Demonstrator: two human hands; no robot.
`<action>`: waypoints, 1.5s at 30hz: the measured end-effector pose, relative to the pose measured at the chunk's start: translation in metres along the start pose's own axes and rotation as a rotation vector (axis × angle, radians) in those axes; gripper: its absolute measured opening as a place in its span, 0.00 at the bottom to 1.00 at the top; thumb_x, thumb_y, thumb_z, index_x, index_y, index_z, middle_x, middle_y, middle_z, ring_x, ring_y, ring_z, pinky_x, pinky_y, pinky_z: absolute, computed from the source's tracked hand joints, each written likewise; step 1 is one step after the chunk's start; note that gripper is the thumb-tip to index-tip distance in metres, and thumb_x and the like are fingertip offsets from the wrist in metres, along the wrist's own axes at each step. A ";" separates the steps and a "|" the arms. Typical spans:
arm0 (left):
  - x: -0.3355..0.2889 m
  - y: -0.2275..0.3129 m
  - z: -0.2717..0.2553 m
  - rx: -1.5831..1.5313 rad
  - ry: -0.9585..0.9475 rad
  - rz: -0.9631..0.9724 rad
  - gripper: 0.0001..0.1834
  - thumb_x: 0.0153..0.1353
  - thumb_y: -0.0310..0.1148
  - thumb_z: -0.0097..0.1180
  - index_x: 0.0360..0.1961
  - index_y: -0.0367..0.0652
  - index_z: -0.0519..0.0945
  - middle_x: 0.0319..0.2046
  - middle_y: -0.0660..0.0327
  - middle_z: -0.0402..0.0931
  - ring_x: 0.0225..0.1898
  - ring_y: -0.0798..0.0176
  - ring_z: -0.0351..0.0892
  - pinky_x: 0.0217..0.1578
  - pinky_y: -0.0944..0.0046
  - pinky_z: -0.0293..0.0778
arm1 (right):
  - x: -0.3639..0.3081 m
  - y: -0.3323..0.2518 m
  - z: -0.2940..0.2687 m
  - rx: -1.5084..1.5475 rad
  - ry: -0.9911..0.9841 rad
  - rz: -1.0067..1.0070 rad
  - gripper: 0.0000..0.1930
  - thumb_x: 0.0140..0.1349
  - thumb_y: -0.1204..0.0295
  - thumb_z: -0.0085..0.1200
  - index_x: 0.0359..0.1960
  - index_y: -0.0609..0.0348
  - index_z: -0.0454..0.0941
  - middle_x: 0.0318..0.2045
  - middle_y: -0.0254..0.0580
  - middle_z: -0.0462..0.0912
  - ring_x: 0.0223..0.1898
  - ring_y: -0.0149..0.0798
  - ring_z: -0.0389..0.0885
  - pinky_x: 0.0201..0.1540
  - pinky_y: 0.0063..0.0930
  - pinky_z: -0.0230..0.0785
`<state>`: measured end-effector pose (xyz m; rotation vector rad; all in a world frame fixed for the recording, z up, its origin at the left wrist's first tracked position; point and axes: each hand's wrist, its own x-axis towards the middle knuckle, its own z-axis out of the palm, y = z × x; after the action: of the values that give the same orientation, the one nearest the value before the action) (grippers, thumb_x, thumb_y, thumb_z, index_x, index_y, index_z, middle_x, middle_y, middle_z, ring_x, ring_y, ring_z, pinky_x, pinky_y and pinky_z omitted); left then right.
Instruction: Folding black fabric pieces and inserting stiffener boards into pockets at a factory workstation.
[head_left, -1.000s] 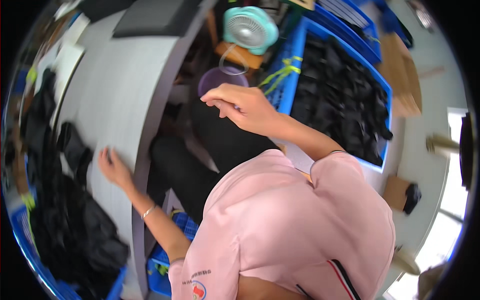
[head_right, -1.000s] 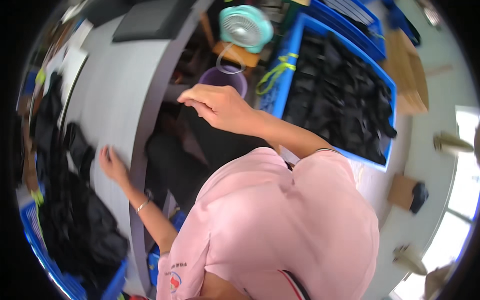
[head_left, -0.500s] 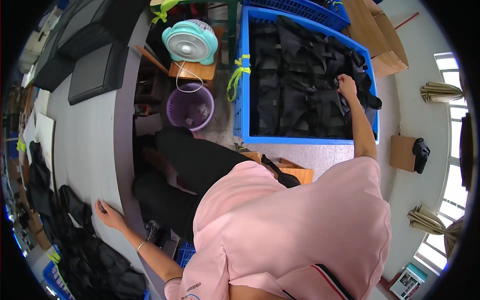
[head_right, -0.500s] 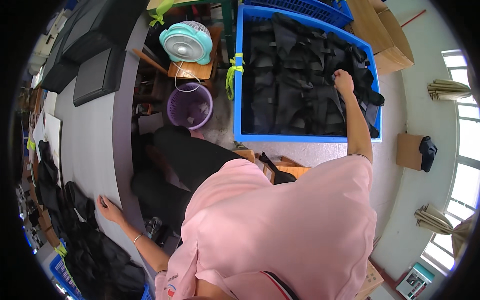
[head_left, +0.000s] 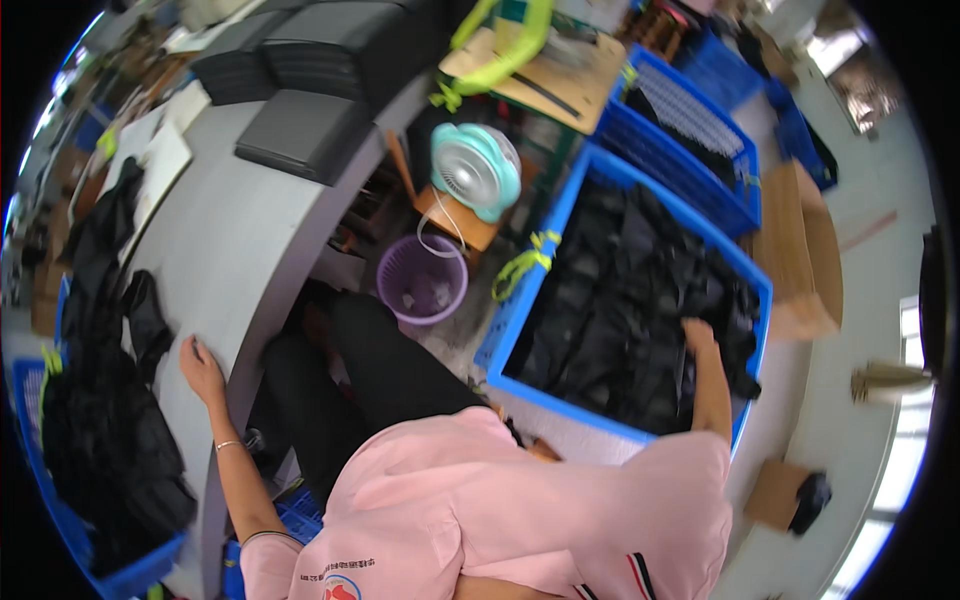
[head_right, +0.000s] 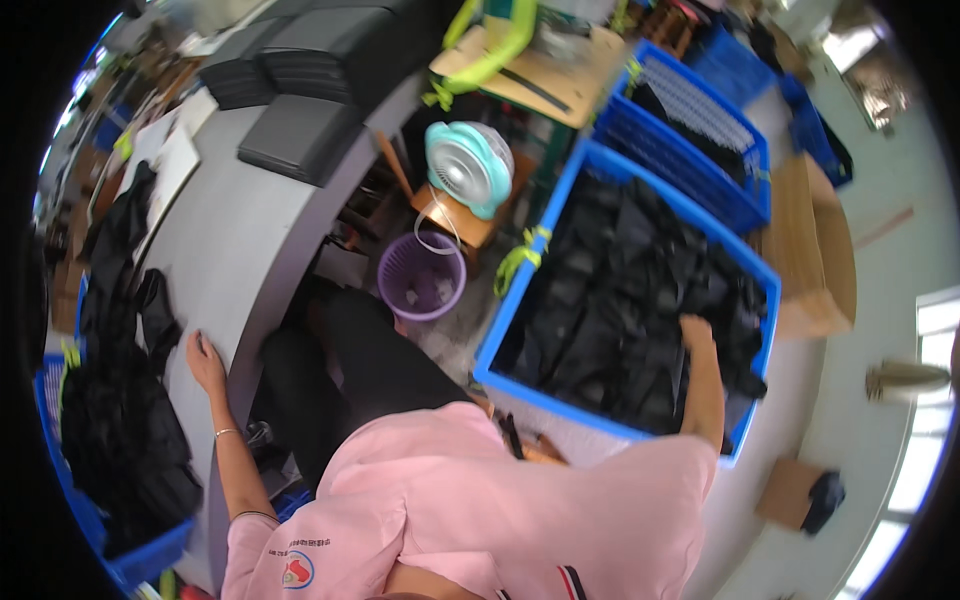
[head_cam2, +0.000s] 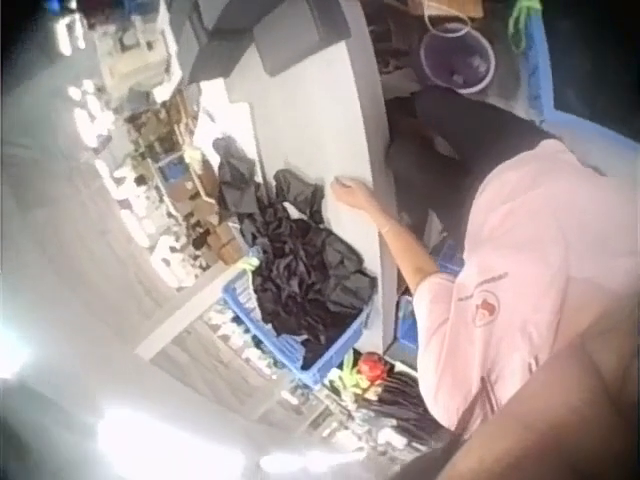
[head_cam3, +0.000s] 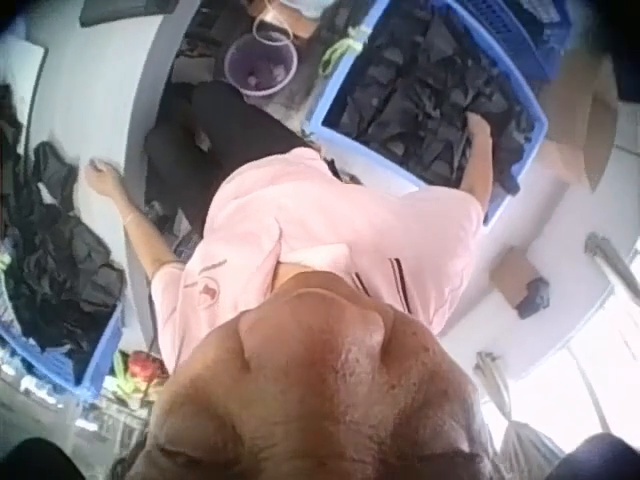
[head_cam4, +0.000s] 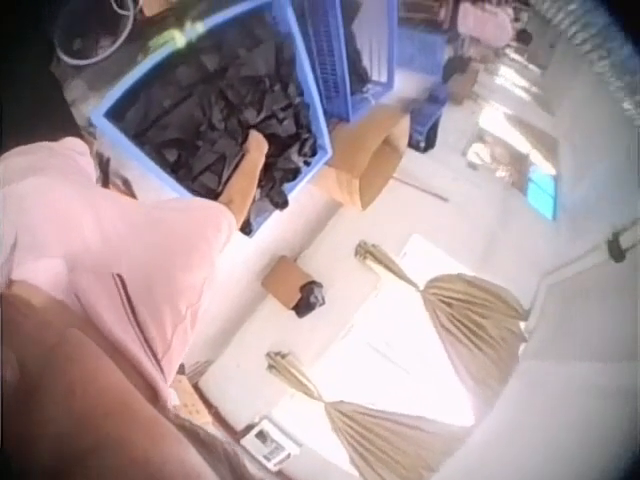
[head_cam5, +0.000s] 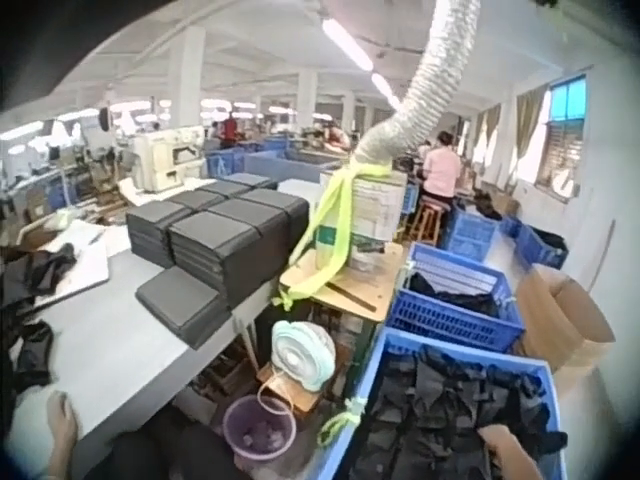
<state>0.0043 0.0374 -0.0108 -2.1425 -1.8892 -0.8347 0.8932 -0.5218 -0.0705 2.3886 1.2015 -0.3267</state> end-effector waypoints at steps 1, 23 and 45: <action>-0.002 -0.002 -0.004 0.007 0.041 -0.037 0.16 0.69 0.32 0.51 0.53 0.34 0.78 0.53 0.46 0.78 0.57 0.44 0.74 0.60 0.53 0.68 | 0.003 -0.004 -0.004 -0.029 -0.070 0.016 0.12 0.56 0.79 0.53 0.43 0.56 0.79 0.44 0.53 0.84 0.48 0.56 0.84 0.50 0.48 0.78; -0.012 0.021 -0.006 -0.093 0.096 -0.152 0.17 0.63 0.28 0.54 0.53 0.37 0.77 0.58 0.45 0.73 0.63 0.42 0.68 0.65 0.50 0.63 | 0.004 -0.008 0.001 0.552 -0.029 0.292 0.32 0.59 0.78 0.54 0.67 0.57 0.61 0.44 0.62 0.82 0.27 0.55 0.85 0.28 0.44 0.77; 0.056 -0.115 -0.057 0.002 0.212 -0.159 0.08 0.52 0.30 0.64 0.35 0.45 0.86 0.40 0.60 0.82 0.50 0.52 0.76 0.58 0.48 0.64 | -0.050 -0.441 -0.223 0.245 0.613 -0.893 0.19 0.57 0.82 0.51 0.52 0.61 0.75 0.60 0.52 0.74 0.40 0.57 0.81 0.43 0.45 0.75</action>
<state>-0.1202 0.0807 0.0376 -1.8373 -1.9649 -1.0441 0.5118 -0.2174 0.0203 2.0336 2.6225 0.0216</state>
